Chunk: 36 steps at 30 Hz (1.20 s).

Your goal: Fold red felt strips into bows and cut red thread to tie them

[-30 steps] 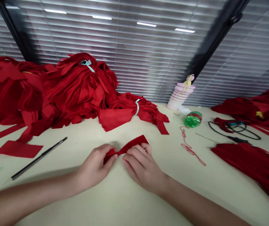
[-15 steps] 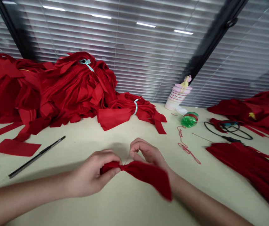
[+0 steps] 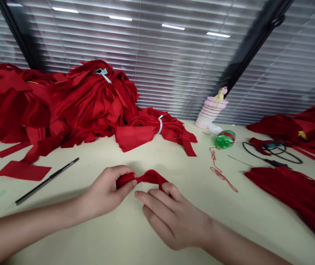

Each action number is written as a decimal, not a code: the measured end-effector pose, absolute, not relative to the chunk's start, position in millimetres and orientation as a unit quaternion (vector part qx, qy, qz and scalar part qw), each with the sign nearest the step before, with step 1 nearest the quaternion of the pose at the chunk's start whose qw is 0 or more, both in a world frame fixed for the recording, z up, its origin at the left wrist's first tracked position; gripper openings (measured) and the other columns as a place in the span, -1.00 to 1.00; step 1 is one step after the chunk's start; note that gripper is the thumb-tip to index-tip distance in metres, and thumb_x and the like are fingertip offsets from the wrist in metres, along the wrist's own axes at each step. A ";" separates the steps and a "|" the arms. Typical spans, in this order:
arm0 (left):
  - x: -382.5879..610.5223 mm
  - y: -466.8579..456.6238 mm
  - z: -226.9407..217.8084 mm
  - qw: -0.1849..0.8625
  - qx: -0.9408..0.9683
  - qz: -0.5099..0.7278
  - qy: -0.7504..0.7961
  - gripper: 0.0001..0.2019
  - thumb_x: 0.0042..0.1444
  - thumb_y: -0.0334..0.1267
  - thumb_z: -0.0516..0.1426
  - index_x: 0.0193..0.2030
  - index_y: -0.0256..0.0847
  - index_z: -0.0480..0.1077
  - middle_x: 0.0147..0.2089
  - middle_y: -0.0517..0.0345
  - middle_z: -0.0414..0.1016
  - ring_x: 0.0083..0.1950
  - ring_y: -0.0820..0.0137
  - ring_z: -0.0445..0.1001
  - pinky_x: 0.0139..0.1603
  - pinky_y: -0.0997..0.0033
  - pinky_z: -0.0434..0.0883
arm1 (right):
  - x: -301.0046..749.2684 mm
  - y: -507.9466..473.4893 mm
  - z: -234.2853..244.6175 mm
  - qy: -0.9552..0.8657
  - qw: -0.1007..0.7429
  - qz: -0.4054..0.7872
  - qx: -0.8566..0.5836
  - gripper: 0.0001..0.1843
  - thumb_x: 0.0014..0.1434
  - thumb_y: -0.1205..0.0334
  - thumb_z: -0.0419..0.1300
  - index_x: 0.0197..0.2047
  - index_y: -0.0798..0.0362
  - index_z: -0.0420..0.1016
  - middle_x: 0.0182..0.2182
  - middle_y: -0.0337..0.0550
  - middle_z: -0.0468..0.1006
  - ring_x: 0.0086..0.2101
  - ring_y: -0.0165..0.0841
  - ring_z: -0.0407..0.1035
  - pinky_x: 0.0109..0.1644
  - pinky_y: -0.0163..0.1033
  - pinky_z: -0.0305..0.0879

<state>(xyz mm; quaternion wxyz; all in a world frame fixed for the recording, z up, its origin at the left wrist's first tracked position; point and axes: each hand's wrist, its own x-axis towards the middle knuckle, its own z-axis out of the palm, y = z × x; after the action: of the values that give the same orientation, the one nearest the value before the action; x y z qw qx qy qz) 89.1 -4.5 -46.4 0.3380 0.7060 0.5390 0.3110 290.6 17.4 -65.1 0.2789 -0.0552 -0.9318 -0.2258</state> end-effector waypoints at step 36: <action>75.0 -2.4 -32.3 0.559 0.677 0.173 0.447 -0.80 0.12 -0.15 0.05 -0.33 -0.27 0.29 -0.56 0.31 0.07 -0.57 0.58 0.03 -0.58 0.56 0.05 | 298.3 36.2 -82.6 -0.898 0.337 0.175 -0.221 -0.94 0.20 0.39 -0.10 -0.28 0.06 0.11 -0.48 -0.22 0.31 -0.53 -0.47 0.18 -0.49 -0.37 0.20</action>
<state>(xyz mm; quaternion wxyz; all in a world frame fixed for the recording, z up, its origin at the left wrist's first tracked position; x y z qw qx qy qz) 75.0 -2.4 -32.3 0.5588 0.6766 0.4472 0.1732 298.3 36.2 -82.6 0.3370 -0.2213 -0.8983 0.1747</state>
